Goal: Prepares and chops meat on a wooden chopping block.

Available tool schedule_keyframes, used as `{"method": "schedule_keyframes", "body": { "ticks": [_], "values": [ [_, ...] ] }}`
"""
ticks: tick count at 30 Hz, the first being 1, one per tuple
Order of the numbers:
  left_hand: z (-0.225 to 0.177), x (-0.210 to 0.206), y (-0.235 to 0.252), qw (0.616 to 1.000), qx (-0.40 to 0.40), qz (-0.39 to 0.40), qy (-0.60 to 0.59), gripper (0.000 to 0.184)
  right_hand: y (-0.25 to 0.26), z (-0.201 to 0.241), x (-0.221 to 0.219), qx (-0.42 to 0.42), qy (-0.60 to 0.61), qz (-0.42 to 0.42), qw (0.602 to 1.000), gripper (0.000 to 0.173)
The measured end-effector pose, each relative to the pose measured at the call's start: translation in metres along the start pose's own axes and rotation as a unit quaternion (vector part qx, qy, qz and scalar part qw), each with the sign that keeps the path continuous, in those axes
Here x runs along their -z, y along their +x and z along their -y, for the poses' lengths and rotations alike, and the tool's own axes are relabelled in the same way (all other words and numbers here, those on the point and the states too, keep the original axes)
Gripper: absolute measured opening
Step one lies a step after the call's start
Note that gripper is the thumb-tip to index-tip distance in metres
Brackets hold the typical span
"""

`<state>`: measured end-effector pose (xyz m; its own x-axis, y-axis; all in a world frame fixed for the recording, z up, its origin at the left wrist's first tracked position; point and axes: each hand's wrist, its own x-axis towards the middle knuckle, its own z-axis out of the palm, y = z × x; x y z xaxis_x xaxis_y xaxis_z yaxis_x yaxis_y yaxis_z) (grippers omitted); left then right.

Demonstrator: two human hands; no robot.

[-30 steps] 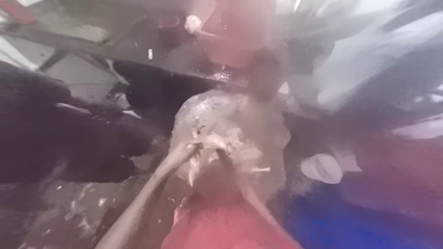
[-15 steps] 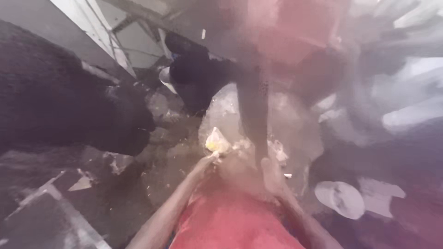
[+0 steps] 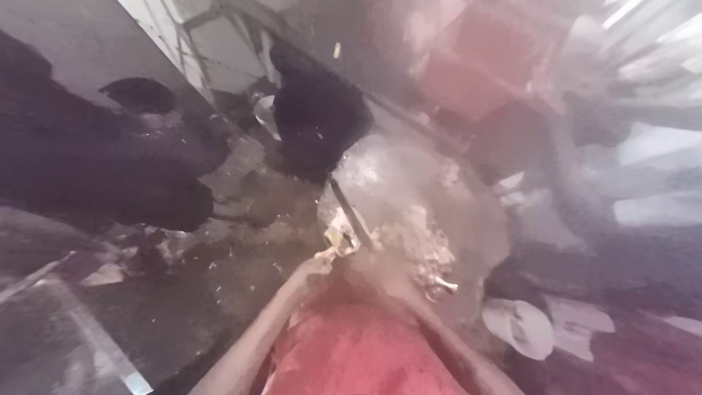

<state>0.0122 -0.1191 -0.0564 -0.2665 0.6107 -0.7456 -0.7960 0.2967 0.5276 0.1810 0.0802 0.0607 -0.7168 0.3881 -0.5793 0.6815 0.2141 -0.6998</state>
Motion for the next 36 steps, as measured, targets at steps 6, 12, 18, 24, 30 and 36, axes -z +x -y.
{"method": "schedule_keyframes", "body": {
  "ticks": [6,12,18,24,30,36],
  "values": [
    [0.003,0.001,0.004,0.999,-0.003,0.024,-0.025,0.017,0.040,-0.019,-0.023,-0.019,-0.026,0.022,0.999,0.051],
    [0.014,0.015,-0.015,1.000,0.006,-0.014,0.024,0.023,0.025,-0.012,-0.017,-0.040,-0.035,0.036,0.998,0.050],
    [0.019,0.007,-0.015,0.999,-0.036,-0.029,0.002,0.023,0.003,-0.050,-0.033,-0.055,0.040,0.057,0.996,0.049],
    [-0.043,-0.028,-0.026,0.908,-0.093,-0.045,0.407,0.051,-0.011,-0.088,-0.007,-0.089,-0.022,-0.046,0.995,0.047],
    [-0.051,-0.070,0.001,0.810,-0.073,-0.062,0.578,0.052,-0.030,-0.012,0.011,-0.020,0.007,-0.126,0.992,0.048],
    [-0.035,-0.066,0.001,0.832,-0.062,-0.068,0.547,0.055,-0.021,-0.068,-0.021,-0.064,-0.080,-0.010,0.995,0.054]
  ]
}}
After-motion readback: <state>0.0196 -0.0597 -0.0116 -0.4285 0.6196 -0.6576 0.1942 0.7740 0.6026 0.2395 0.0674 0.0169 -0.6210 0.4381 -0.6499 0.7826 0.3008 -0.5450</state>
